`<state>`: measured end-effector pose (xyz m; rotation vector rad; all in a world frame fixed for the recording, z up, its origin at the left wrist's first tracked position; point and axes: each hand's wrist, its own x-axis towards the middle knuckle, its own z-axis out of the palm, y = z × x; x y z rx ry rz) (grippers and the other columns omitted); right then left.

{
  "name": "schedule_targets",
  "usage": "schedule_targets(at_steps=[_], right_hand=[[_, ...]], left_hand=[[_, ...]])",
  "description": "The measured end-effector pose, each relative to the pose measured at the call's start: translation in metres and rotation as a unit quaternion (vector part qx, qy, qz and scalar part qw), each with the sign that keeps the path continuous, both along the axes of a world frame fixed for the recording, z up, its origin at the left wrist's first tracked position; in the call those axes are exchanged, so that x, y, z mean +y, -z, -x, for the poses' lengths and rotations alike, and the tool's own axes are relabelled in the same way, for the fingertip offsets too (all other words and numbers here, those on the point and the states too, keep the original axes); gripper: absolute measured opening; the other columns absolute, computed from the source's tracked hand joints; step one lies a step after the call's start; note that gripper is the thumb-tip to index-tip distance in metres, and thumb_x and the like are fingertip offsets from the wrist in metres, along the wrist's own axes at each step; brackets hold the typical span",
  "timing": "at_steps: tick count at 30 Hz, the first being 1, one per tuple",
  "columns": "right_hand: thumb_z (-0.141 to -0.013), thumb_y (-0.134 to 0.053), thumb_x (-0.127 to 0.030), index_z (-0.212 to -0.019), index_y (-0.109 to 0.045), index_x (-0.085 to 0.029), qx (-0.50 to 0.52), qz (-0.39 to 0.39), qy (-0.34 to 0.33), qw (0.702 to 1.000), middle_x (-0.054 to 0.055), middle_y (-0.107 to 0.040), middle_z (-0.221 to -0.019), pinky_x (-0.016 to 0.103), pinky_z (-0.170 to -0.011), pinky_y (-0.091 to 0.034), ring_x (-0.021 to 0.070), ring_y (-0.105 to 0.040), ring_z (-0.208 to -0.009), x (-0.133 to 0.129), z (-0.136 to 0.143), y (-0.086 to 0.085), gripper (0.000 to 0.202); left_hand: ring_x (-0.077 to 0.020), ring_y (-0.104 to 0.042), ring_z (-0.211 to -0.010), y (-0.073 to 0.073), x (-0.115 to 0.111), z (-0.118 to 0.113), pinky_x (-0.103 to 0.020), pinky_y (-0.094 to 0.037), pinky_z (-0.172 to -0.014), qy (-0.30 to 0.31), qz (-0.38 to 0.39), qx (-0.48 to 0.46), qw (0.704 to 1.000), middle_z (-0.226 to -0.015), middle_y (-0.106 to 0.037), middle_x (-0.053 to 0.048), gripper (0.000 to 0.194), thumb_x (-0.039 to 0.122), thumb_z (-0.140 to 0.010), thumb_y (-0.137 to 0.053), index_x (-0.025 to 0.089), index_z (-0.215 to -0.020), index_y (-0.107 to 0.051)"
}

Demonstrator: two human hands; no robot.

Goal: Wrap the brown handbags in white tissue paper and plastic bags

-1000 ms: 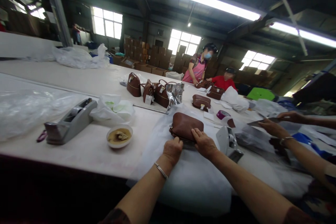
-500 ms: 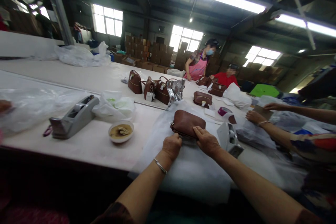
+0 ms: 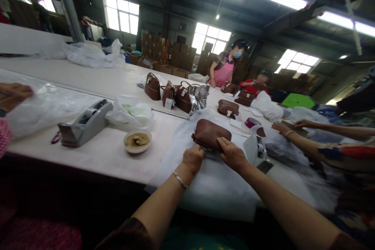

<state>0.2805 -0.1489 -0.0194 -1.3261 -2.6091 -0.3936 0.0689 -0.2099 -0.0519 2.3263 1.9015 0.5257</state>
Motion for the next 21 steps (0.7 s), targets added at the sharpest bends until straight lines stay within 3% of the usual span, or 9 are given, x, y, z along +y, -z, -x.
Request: schedule_targets(at_steps=[14,21], right_hand=[[-0.077,-0.055,-0.013,-0.150,-0.036,-0.015,0.002,-0.017,0.021,1.000,0.016,-0.048,-0.150,0.044,-0.103,-0.050,0.0330,-0.050,-0.128,-0.023,0.002,0.021,0.075],[-0.079,-0.053,-0.011,-0.153,-0.033,-0.017,-0.011,-0.037,0.000,0.999,0.014,-0.048,-0.151,0.049,-0.106,-0.048,0.0351,-0.049,-0.128,-0.027,-0.007,0.034,0.077]], left_hand=[[-0.0212,-0.064,-0.090,0.001,-0.009,0.003,-0.032,-0.051,-0.077,-0.029,-0.004,-0.034,0.999,-0.102,-0.067,-0.011,0.030,0.017,-0.095,-0.040,0.019,-0.095,-0.069],[-0.0195,-0.066,-0.088,0.004,-0.024,0.025,-0.030,-0.051,-0.078,-0.118,-0.027,-0.094,0.988,-0.097,-0.068,-0.007,0.018,0.023,-0.089,-0.051,0.021,-0.092,-0.069]])
